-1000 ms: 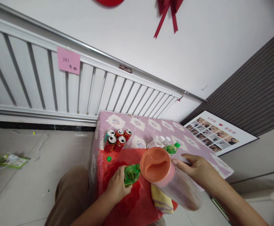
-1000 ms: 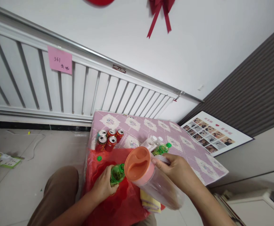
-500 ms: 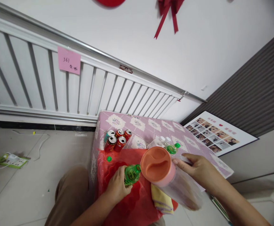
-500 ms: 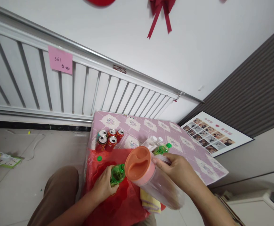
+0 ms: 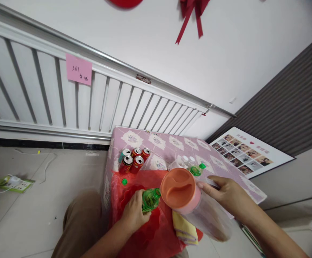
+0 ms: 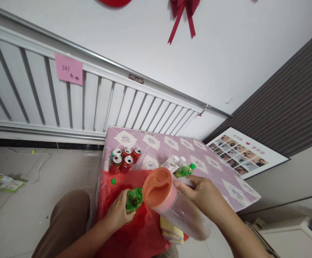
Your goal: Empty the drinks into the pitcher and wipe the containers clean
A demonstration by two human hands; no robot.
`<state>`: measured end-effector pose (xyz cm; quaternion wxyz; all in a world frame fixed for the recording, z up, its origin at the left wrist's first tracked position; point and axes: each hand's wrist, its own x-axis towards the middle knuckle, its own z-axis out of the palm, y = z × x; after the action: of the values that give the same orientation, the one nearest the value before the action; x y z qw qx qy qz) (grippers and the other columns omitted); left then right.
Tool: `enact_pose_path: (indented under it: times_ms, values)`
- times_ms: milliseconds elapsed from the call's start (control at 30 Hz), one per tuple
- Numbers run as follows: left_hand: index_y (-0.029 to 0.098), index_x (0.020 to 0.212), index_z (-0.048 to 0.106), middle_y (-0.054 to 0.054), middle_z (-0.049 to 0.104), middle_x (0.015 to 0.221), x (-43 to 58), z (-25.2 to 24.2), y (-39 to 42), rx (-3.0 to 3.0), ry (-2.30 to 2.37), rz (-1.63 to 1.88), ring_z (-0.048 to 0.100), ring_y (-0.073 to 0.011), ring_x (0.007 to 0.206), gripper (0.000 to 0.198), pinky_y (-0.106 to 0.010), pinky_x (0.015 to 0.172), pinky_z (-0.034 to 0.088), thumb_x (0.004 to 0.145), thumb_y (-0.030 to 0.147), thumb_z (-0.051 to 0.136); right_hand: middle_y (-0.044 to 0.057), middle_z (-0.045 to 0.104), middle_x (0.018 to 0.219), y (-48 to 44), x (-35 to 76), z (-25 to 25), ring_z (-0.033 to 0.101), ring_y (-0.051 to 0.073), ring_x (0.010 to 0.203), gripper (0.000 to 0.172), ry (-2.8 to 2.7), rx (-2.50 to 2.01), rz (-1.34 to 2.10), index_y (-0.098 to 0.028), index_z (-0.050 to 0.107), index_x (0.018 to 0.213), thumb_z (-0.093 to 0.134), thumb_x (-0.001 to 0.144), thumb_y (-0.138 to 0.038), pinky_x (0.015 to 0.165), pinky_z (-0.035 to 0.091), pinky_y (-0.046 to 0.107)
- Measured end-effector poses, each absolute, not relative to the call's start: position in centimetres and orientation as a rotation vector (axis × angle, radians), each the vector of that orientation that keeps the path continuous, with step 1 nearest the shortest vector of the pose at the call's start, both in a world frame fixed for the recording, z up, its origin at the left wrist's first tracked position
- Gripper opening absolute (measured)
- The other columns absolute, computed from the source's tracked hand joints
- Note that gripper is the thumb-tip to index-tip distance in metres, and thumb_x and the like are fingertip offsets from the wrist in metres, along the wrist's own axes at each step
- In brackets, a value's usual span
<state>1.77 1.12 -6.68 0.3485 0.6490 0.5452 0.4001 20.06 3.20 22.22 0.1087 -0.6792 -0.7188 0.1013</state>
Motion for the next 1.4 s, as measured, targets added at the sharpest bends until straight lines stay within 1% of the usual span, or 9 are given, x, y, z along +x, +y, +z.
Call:
enact_pose_path:
  times_ms: [167, 300, 533, 633, 733, 833, 1033, 1267, 1400]
  values:
    - [0.015, 0.129, 0.039, -0.015, 0.056, 0.125, 1.71, -6.56, 1.24, 1.673, 1.404, 1.040, 0.054, -0.0293, 0.119, 0.070, -0.041, 0.102, 0.044, 0.065, 0.020, 0.065, -0.004, 0.040, 0.048, 3.21, 20.20, 22.18, 0.035, 0.011, 0.046, 0.045, -2.117, -1.979, 0.292, -0.020, 0.053, 0.054, 0.056, 0.072, -0.061, 0.042, 0.028, 0.024]
    - [0.013, 0.130, 0.038, -0.016, 0.056, 0.125, 1.70, -6.59, 1.25, 1.681, 1.408, 1.043, 0.054, -0.0297, 0.119, 0.071, -0.041, 0.103, 0.044, 0.064, 0.019, 0.065, -0.005, 0.038, 0.050, 3.18, 20.47, 22.09, 0.034, 0.011, 0.047, 0.045, -2.108, -2.000, 0.315, -0.020, 0.052, 0.055, 0.056, 0.073, -0.061, 0.043, 0.027, 0.024]
    - [0.014, 0.128, 0.040, -0.016, 0.056, 0.124, 1.70, -6.38, 1.14, 1.682, 1.416, 1.015, 0.054, -0.0298, 0.118, 0.068, -0.041, 0.102, 0.044, 0.065, 0.020, 0.064, -0.005, 0.034, 0.052, 3.22, 20.59, 22.04, 0.032, 0.010, 0.049, 0.047, -2.116, -2.012, 0.321, -0.020, 0.048, 0.055, 0.054, 0.073, -0.063, 0.044, 0.025, 0.023]
    - [0.015, 0.128, 0.039, -0.015, 0.056, 0.125, 1.71, -6.38, 1.15, 1.677, 1.418, 1.016, 0.054, -0.0294, 0.119, 0.068, -0.041, 0.102, 0.044, 0.065, 0.020, 0.065, -0.005, 0.033, 0.053, 3.20, 20.57, 22.02, 0.031, 0.010, 0.050, 0.048, -2.098, -2.034, 0.332, -0.020, 0.048, 0.055, 0.053, 0.073, -0.064, 0.045, 0.025, 0.023]
    - [0.016, 0.128, 0.039, -0.015, 0.056, 0.125, 1.74, -6.47, 1.16, 1.672, 1.417, 1.020, 0.054, -0.0291, 0.118, 0.068, -0.041, 0.102, 0.045, 0.065, 0.020, 0.065, -0.005, 0.034, 0.053, 3.17, 20.46, 22.01, 0.031, 0.010, 0.050, 0.047, -2.100, -2.025, 0.337, -0.020, 0.049, 0.056, 0.054, 0.072, -0.063, 0.045, 0.025, 0.024]
    - [0.014, 0.128, 0.039, -0.016, 0.056, 0.126, 1.75, -6.55, 1.15, 1.671, 1.415, 1.021, 0.054, -0.0299, 0.119, 0.069, -0.042, 0.103, 0.044, 0.065, 0.020, 0.065, -0.005, 0.035, 0.051, 3.12, 20.35, 22.05, 0.031, 0.010, 0.049, 0.047, -2.101, -2.009, 0.337, -0.020, 0.050, 0.055, 0.056, 0.072, -0.063, 0.044, 0.025, 0.024]
    - [0.015, 0.129, 0.039, -0.016, 0.056, 0.126, 1.74, -6.63, 1.12, 1.672, 1.409, 1.028, 0.054, -0.0298, 0.119, 0.069, -0.042, 0.102, 0.044, 0.065, 0.021, 0.065, -0.005, 0.038, 0.048, 3.08, 20.51, 22.05, 0.034, 0.010, 0.046, 0.046, -2.116, -1.971, 0.322, -0.020, 0.052, 0.054, 0.057, 0.072, -0.062, 0.042, 0.026, 0.023]
    - [0.014, 0.128, 0.040, -0.016, 0.056, 0.125, 1.77, -6.61, 1.07, 1.681, 1.415, 1.034, 0.054, -0.0298, 0.118, 0.068, -0.042, 0.102, 0.045, 0.065, 0.019, 0.065, -0.005, 0.039, 0.048, 2.98, 20.41, 22.31, 0.035, 0.010, 0.045, 0.046, -2.109, -1.993, 0.322, -0.019, 0.054, 0.055, 0.057, 0.072, -0.062, 0.042, 0.027, 0.023]
    - [0.015, 0.127, 0.040, -0.015, 0.057, 0.124, 1.79, -6.64, 1.08, 1.676, 1.412, 1.039, 0.055, -0.0291, 0.117, 0.067, -0.042, 0.101, 0.045, 0.065, 0.019, 0.066, -0.005, 0.038, 0.049, 2.88, 20.21, 22.41, 0.034, 0.010, 0.047, 0.047, -2.109, -2.001, 0.309, -0.019, 0.053, 0.055, 0.057, 0.072, -0.063, 0.043, 0.027, 0.024]
